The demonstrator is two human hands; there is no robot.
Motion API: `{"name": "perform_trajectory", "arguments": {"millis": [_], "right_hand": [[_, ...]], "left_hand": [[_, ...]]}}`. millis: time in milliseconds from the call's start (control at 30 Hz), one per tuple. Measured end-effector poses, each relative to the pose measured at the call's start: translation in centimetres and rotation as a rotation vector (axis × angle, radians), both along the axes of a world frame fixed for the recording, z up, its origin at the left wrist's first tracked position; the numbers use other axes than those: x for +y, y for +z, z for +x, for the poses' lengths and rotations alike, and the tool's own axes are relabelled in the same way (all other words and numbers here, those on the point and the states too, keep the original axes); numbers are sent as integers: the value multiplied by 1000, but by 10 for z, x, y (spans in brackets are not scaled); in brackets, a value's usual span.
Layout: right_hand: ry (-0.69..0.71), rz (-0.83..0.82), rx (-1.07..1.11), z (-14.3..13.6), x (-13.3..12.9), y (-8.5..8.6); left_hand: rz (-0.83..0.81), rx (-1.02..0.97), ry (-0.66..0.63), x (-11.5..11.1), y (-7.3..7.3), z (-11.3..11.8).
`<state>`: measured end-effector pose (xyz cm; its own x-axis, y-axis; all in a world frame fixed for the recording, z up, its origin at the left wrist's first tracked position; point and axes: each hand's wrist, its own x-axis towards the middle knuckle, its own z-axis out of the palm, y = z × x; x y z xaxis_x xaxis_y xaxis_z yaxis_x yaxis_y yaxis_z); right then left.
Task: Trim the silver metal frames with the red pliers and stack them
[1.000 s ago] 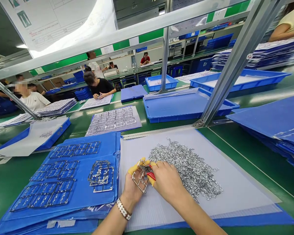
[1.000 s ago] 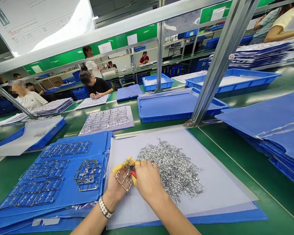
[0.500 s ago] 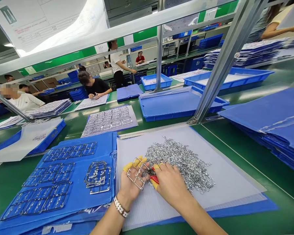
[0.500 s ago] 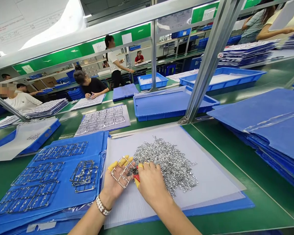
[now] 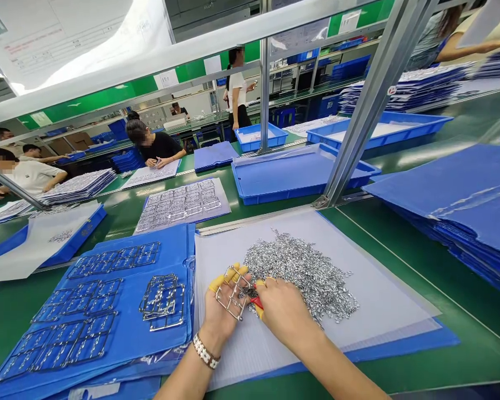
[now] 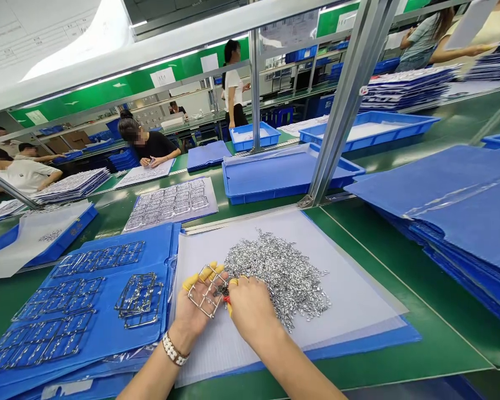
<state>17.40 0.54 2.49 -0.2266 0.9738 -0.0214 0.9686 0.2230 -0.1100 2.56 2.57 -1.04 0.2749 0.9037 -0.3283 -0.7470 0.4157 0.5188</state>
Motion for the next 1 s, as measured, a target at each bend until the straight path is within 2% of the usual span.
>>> {"name": "perform_trajectory", "arguments": {"millis": [300, 767, 867, 1000], "right_hand": [[40, 63, 76, -10, -13, 2], [26, 16, 87, -12, -10, -2], [28, 28, 133, -12, -13, -9], [49, 21, 26, -17, -2, -29]], "left_hand": [[-24, -16, 84, 8, 6, -2], [-9, 84, 138, 4, 9, 5], [23, 118, 129, 0, 4, 1], [-83, 150, 50, 11, -14, -8]]}}
